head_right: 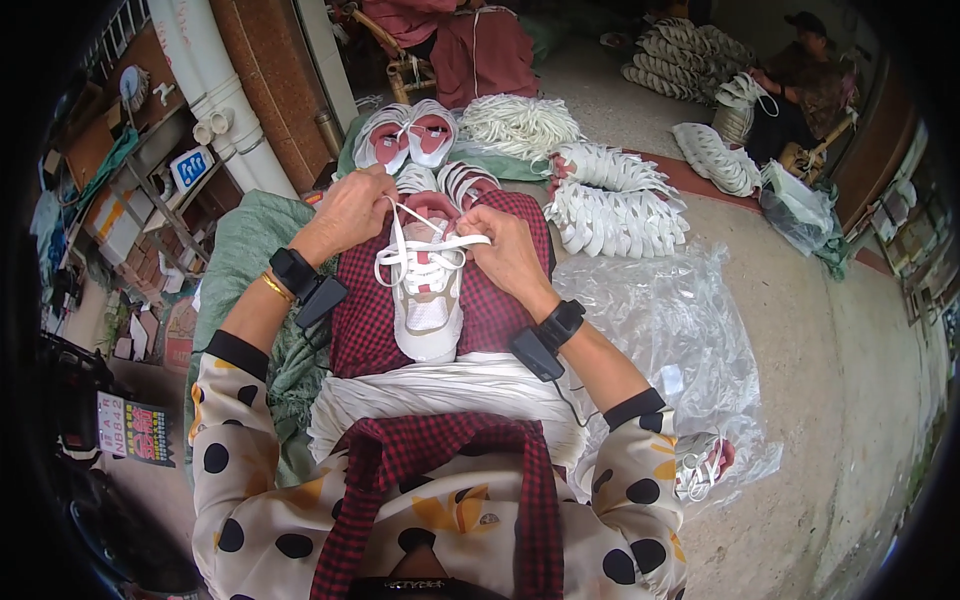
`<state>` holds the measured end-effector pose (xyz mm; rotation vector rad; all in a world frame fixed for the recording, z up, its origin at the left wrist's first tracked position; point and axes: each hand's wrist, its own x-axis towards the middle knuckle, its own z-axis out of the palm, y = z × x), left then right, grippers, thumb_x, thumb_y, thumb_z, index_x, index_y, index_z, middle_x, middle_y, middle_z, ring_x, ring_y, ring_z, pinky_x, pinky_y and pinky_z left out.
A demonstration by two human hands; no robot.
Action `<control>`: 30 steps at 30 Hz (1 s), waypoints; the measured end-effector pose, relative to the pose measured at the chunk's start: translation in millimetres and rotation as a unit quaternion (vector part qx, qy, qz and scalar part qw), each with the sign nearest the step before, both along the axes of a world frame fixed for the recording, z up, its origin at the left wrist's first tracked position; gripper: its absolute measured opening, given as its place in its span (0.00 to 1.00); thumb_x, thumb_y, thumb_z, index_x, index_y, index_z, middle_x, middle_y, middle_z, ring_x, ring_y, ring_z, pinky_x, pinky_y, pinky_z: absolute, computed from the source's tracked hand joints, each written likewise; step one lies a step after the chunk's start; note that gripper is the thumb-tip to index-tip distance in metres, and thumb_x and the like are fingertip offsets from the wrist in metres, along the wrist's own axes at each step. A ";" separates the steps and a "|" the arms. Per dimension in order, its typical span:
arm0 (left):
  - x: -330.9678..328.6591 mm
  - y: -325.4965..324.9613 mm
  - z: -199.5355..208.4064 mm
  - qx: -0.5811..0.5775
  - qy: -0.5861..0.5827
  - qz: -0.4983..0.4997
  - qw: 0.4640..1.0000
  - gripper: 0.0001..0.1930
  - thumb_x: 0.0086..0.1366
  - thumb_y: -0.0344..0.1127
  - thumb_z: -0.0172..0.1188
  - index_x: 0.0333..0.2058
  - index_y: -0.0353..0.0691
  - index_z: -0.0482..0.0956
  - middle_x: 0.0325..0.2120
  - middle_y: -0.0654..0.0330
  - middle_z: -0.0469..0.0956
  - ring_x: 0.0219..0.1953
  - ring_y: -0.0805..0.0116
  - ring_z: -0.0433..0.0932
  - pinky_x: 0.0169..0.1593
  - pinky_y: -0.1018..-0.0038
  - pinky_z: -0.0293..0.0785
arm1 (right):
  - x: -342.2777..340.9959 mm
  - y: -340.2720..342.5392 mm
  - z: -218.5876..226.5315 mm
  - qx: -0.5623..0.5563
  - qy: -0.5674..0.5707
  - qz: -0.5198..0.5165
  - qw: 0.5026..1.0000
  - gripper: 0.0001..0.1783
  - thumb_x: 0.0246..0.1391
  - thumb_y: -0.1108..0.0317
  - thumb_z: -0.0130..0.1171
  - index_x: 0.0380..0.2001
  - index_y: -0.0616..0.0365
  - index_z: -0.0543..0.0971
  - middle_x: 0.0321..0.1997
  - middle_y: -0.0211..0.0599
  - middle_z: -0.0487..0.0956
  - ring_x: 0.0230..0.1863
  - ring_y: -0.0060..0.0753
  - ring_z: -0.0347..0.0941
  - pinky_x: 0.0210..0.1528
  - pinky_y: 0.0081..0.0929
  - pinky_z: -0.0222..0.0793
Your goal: Lacing laces into a pair of white and pink athletic shoes.
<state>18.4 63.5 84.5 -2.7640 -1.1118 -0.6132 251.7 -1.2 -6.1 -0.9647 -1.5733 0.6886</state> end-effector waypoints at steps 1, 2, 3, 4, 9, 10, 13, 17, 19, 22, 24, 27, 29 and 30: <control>-19.9 6.5 -4.4 0.004 -0.024 0.027 0.999 0.05 0.57 0.28 0.56 0.28 0.32 0.78 0.33 0.46 0.76 0.38 0.44 0.78 0.42 0.54 0.74 | -1.9 0.8 -1.3 -0.011 -0.034 -0.012 0.999 0.06 0.58 0.73 0.58 0.34 0.65 0.79 0.28 0.31 0.81 0.28 0.16 0.75 0.30 0.18 0.70; -35.7 9.4 -8.6 0.004 -0.028 0.031 0.999 0.05 0.57 0.28 0.56 0.28 0.32 0.78 0.33 0.46 0.76 0.38 0.44 0.78 0.42 0.54 0.74 | -2.7 0.0 -0.9 -0.021 -0.069 -0.025 0.997 0.05 0.58 0.75 0.57 0.36 0.64 0.79 0.29 0.28 0.80 0.32 0.13 0.74 0.32 0.16 0.70; -50.1 12.4 -13.0 0.013 -0.051 0.052 0.997 0.04 0.57 0.27 0.57 0.28 0.32 0.78 0.33 0.46 0.76 0.38 0.44 0.78 0.43 0.54 0.74 | -2.8 0.8 1.0 -0.019 -0.100 -0.033 0.994 0.05 0.55 0.77 0.58 0.35 0.64 0.79 0.29 0.27 0.80 0.30 0.13 0.73 0.33 0.16 0.70; -57.5 13.2 -13.8 0.021 -0.076 0.072 0.994 0.04 0.57 0.27 0.57 0.28 0.33 0.79 0.33 0.46 0.76 0.38 0.44 0.78 0.43 0.55 0.74 | -3.2 -1.1 4.2 -0.018 -0.105 -0.032 0.994 0.05 0.55 0.77 0.58 0.35 0.64 0.79 0.29 0.27 0.80 0.30 0.13 0.73 0.33 0.16 0.70; -74.4 -9.3 -42.4 0.056 -0.230 0.024 0.971 0.07 0.57 0.24 0.63 0.35 0.35 0.85 0.26 0.53 0.73 0.29 0.57 0.76 0.36 0.65 0.73 | 1.5 -16.8 14.0 -0.047 -0.108 0.039 0.992 0.13 0.53 0.79 0.57 0.43 0.63 0.76 0.35 0.28 0.79 0.34 0.15 0.72 0.37 0.15 0.70; -71.0 -21.0 -38.7 0.058 -0.236 0.019 0.970 0.07 0.57 0.24 0.63 0.35 0.35 0.85 0.26 0.53 0.73 0.29 0.57 0.76 0.36 0.65 0.73 | 10.1 -18.9 17.0 -0.052 -0.078 0.056 0.994 0.15 0.53 0.80 0.56 0.46 0.63 0.75 0.37 0.28 0.79 0.35 0.15 0.72 0.38 0.15 0.71; -80.0 -45.2 -48.1 -0.105 -0.392 0.006 0.914 0.08 0.61 0.26 0.64 0.39 0.35 0.85 0.25 0.66 0.73 0.28 0.80 0.72 0.31 0.80 0.69 | 24.2 -15.1 29.9 -0.058 -0.043 0.047 0.996 0.15 0.55 0.82 0.50 0.46 0.63 0.73 0.38 0.29 0.78 0.38 0.16 0.73 0.41 0.15 0.71; -83.5 -59.9 -49.7 -0.301 -0.481 -0.083 0.819 0.08 0.66 0.25 0.59 0.42 0.34 0.84 0.31 0.64 0.78 0.33 0.78 0.77 0.37 0.84 0.73 | -15.7 -14.7 79.7 -0.006 -0.155 0.065 0.986 0.13 0.54 0.83 0.45 0.41 0.65 0.74 0.34 0.34 0.81 0.35 0.20 0.76 0.38 0.18 0.73; -70.4 -52.0 -63.7 -0.240 -0.494 -0.088 0.831 0.08 0.65 0.24 0.61 0.42 0.34 0.84 0.32 0.63 0.78 0.35 0.77 0.78 0.39 0.83 0.75 | -40.8 -3.5 86.2 0.081 -0.289 0.099 0.949 0.13 0.50 0.82 0.46 0.40 0.68 0.74 0.31 0.43 0.84 0.29 0.28 0.80 0.35 0.24 0.74; -38.8 -34.8 -79.4 -0.229 -0.540 -0.118 0.801 0.08 0.63 0.23 0.62 0.41 0.33 0.85 0.35 0.62 0.78 0.35 0.77 0.78 0.39 0.82 0.75 | -45.3 36.6 60.6 0.111 -0.309 0.111 0.938 0.15 0.48 0.82 0.46 0.40 0.69 0.75 0.30 0.44 0.84 0.29 0.32 0.81 0.35 0.26 0.75; -29.2 -29.1 -90.7 -0.232 -0.555 -0.098 0.793 0.08 0.62 0.24 0.63 0.40 0.34 0.85 0.35 0.59 0.80 0.34 0.77 0.79 0.38 0.82 0.77 | -54.8 33.3 70.0 0.064 -0.307 0.119 0.942 0.15 0.47 0.83 0.49 0.41 0.68 0.75 0.26 0.40 0.83 0.28 0.27 0.79 0.34 0.24 0.74; -16.1 -34.6 -94.3 -0.261 -0.574 -0.078 0.772 0.07 0.62 0.24 0.64 0.39 0.33 0.84 0.35 0.58 0.82 0.33 0.76 0.81 0.36 0.81 0.78 | -50.3 26.9 67.2 -0.013 -0.305 0.150 0.940 0.14 0.46 0.83 0.58 0.40 0.66 0.76 0.25 0.30 0.80 0.28 0.12 0.73 0.31 0.17 0.71; -13.8 -36.8 -96.7 -0.250 -0.542 -0.064 0.800 0.06 0.65 0.24 0.62 0.40 0.32 0.82 0.33 0.61 0.83 0.34 0.79 0.80 0.38 0.81 0.77 | -50.0 21.6 62.5 -0.037 -0.279 0.138 0.950 0.14 0.47 0.82 0.59 0.40 0.65 0.76 0.27 0.29 0.80 0.28 0.11 0.73 0.31 0.15 0.71; -14.2 -38.7 -97.6 -0.251 -0.542 -0.063 0.799 0.06 0.65 0.24 0.62 0.40 0.32 0.82 0.33 0.61 0.83 0.34 0.79 0.80 0.38 0.81 0.77 | -50.1 20.1 60.8 -0.059 -0.250 0.128 0.958 0.13 0.48 0.82 0.60 0.40 0.65 0.76 0.29 0.28 0.80 0.29 0.10 0.72 0.30 0.14 0.70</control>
